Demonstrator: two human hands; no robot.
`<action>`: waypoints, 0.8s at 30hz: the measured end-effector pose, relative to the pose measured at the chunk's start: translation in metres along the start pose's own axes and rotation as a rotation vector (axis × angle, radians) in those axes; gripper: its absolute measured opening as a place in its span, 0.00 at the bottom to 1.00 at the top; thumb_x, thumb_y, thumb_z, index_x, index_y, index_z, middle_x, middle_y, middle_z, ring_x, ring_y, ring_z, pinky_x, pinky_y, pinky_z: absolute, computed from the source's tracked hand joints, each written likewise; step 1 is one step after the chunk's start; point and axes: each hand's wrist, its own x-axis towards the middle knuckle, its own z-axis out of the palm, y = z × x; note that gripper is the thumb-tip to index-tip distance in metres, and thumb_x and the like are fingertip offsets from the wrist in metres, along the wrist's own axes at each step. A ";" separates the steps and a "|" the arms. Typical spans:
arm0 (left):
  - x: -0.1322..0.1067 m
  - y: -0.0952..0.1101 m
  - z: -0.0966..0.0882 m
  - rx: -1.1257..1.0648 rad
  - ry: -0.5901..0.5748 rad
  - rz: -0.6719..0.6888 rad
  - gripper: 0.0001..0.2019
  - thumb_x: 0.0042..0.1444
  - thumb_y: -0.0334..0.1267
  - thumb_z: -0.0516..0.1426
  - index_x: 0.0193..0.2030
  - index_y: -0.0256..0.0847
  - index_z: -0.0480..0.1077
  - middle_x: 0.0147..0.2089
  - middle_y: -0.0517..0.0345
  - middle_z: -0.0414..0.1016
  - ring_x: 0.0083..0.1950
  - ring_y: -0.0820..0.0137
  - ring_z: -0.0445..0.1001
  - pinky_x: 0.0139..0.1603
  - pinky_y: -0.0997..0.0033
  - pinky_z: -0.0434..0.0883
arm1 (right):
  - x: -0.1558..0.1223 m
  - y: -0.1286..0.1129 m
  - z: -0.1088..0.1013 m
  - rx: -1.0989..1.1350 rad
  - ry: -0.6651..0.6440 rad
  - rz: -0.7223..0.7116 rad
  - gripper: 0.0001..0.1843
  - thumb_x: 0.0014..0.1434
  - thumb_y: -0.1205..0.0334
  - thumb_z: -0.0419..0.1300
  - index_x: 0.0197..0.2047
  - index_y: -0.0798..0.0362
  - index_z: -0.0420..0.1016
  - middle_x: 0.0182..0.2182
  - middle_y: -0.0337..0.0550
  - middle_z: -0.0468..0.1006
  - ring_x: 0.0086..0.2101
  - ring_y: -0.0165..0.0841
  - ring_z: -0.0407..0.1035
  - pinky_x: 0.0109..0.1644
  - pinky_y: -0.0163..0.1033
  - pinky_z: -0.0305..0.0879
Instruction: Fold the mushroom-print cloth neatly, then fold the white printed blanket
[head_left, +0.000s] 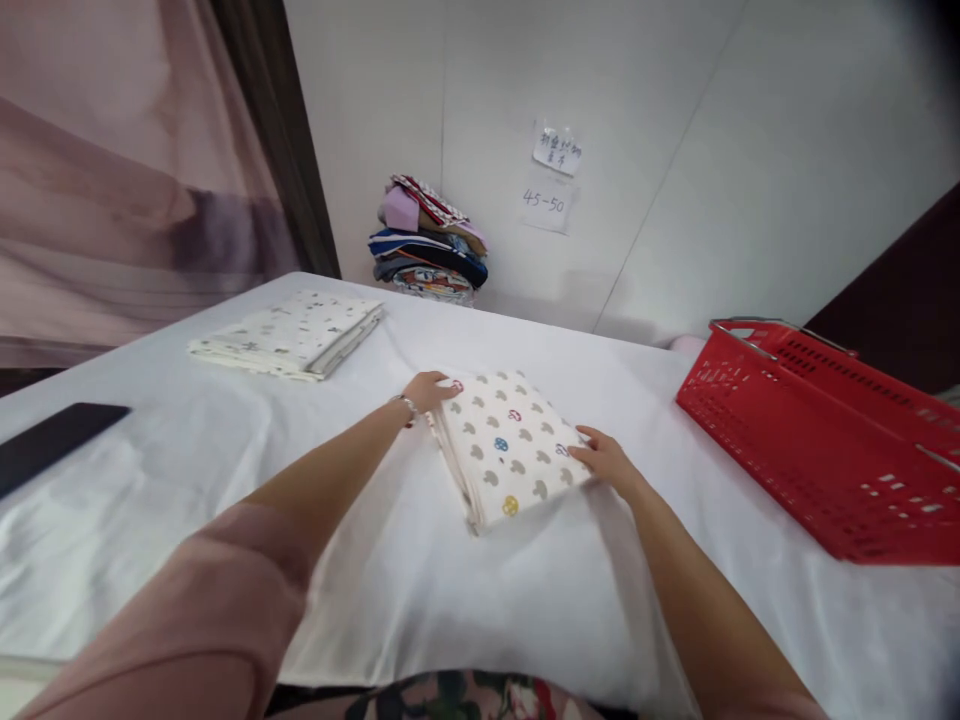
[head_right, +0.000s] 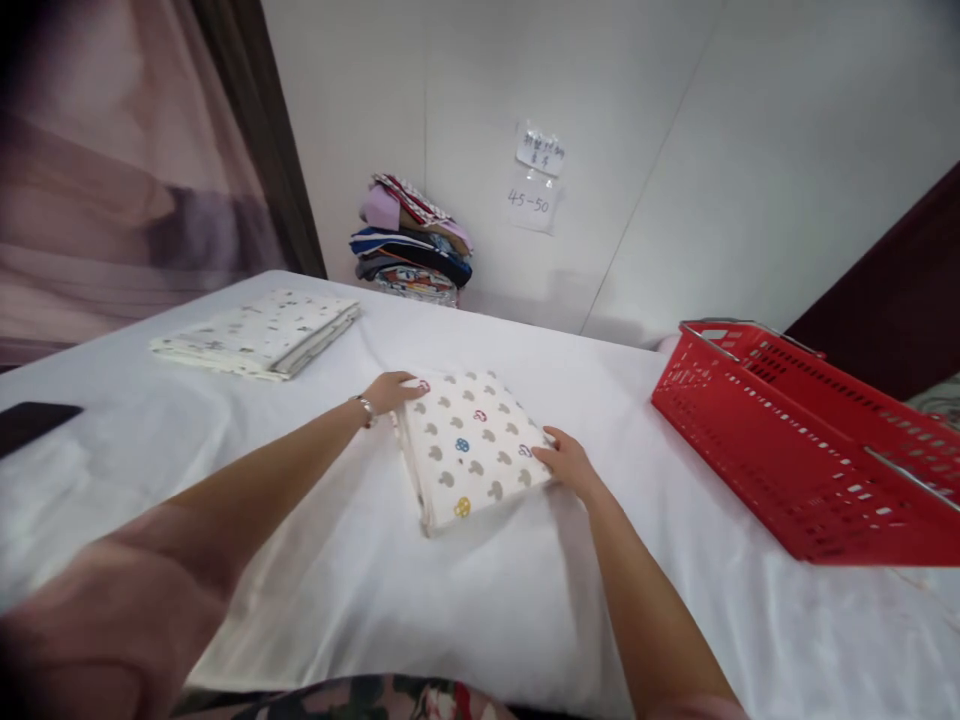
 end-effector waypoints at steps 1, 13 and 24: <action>0.006 0.006 0.006 -0.019 -0.017 0.011 0.17 0.42 0.46 0.61 0.38 0.39 0.73 0.43 0.56 0.75 0.47 0.63 0.70 0.46 0.73 0.65 | -0.006 0.006 -0.003 0.001 0.020 0.015 0.33 0.45 0.53 0.62 0.55 0.55 0.65 0.31 0.40 0.74 0.31 0.33 0.68 0.34 0.35 0.63; -0.017 0.003 0.018 -0.384 -0.102 -0.233 0.19 0.57 0.47 0.50 0.47 0.33 0.64 0.49 0.42 0.71 0.40 0.67 0.74 0.35 0.73 0.71 | -0.029 0.022 -0.012 -0.271 0.071 0.015 0.28 0.49 0.48 0.56 0.51 0.54 0.69 0.28 0.40 0.73 0.30 0.35 0.68 0.33 0.37 0.62; -0.095 -0.006 0.047 -0.395 -0.104 -0.172 0.09 0.51 0.41 0.56 0.34 0.36 0.67 0.30 0.56 0.74 0.28 0.73 0.72 0.24 0.78 0.68 | -0.022 -0.057 0.059 -0.647 -0.051 -0.459 0.27 0.58 0.53 0.47 0.60 0.51 0.58 0.62 0.44 0.51 0.61 0.37 0.43 0.62 0.46 0.43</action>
